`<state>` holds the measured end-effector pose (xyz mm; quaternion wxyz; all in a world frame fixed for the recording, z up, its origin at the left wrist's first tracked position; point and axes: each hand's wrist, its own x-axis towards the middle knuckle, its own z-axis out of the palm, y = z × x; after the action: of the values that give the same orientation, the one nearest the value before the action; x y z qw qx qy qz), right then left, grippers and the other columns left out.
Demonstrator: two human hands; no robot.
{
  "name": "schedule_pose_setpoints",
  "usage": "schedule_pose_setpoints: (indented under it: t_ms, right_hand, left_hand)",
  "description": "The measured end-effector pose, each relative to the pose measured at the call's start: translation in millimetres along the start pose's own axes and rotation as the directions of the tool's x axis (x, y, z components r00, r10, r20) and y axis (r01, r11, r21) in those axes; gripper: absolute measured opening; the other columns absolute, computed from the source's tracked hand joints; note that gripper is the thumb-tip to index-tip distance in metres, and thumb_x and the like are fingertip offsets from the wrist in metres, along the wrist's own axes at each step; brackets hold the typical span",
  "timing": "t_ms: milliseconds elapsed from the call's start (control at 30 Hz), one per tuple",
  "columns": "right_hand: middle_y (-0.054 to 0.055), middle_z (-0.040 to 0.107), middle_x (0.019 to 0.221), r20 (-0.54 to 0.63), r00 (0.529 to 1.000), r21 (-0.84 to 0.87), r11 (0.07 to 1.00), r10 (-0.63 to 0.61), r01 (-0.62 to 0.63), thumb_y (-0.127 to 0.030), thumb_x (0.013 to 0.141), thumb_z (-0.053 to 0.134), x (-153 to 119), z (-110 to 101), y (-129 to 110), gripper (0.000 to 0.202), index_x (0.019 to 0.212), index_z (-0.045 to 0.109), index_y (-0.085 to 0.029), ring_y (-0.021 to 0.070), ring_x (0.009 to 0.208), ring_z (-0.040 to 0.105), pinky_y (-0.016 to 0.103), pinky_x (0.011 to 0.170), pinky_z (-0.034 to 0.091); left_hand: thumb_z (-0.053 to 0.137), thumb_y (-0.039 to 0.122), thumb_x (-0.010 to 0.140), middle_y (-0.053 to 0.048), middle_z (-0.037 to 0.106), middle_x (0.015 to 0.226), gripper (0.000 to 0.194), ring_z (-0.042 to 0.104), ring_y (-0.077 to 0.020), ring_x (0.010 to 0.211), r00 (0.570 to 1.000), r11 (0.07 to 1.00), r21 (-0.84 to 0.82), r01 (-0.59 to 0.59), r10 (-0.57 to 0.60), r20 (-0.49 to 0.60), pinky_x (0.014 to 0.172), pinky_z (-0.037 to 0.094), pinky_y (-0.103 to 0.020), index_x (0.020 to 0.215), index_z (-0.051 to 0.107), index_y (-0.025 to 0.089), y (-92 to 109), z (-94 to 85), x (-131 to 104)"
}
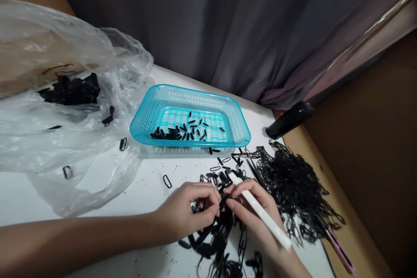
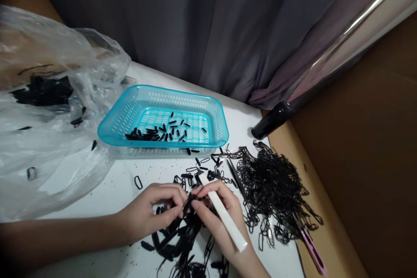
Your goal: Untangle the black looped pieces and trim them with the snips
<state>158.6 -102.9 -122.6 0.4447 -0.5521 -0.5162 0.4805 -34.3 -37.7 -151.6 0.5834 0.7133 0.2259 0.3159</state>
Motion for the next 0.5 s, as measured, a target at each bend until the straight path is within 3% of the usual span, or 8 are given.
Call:
schedule_pose_setpoints:
  t_ms: [100, 267, 400, 500]
  right_hand:
    - [0.003, 0.073, 0.099, -0.011, 1.000, 0.085, 0.996, 0.024, -0.023, -0.028, 0.083, 0.077, -1.3, 0.5, -0.7, 0.015, 0.087, 0.064, -0.023, 0.0149, 0.079, 0.069, 0.025, 0.073, 0.055]
    - [0.003, 0.071, 0.099, -0.010, 1.000, 0.069, 0.998, -0.008, 0.008, -0.025, 0.085, 0.074, -4.1, 1.5, -4.7, 0.011, 0.087, 0.063, -0.023, 0.0153, 0.081, 0.069, 0.026, 0.074, 0.055]
    - [0.001, 0.072, 0.094, 0.006, 0.999, 0.030, 0.999, -0.045, 0.045, -0.022, 0.087, 0.071, -5.4, 2.7, -6.5, 0.010, 0.083, 0.062, -0.023, 0.0138, 0.080, 0.067, 0.024, 0.075, 0.053]
    - [0.001, 0.071, 0.089, 0.005, 0.997, 0.002, 0.997, -0.077, 0.077, -0.019, 0.087, 0.070, -5.3, 3.9, -6.9, 0.013, 0.080, 0.061, -0.023, 0.0145, 0.080, 0.067, 0.024, 0.074, 0.053]
  left_hand:
    - [0.056, 0.012, 0.083, -0.002, 0.068, 0.076, 0.019, 0.063, -0.0151, 0.072, 1.000, 1.000, -0.012, 0.008, -0.008, 0.010, 0.067, 0.046, -0.025, 0.069, 0.066, 0.017, 0.9, -1.6, 1.2]
    - [0.052, 0.017, 0.089, -0.003, 0.068, 0.076, 0.025, 0.065, -0.0163, 0.075, 1.000, 0.999, -0.034, 0.001, 0.000, 0.027, 0.072, 0.048, -0.027, 0.069, 0.067, 0.018, 5.3, -3.8, 1.2]
    - [0.056, 0.017, 0.086, -0.003, 0.069, 0.074, 0.018, 0.063, -0.0152, 0.071, 0.998, 1.000, -0.023, 0.021, -0.020, 0.055, 0.068, 0.047, -0.026, 0.069, 0.064, 0.018, 4.3, -2.4, -1.1]
    - [0.063, 0.019, 0.080, 0.001, 0.065, 0.069, 0.012, 0.056, -0.0130, 0.064, 0.995, 0.995, 0.019, 0.103, -0.103, 0.013, 0.062, 0.043, -0.025, 0.070, 0.059, 0.019, 2.1, -0.2, -2.1]
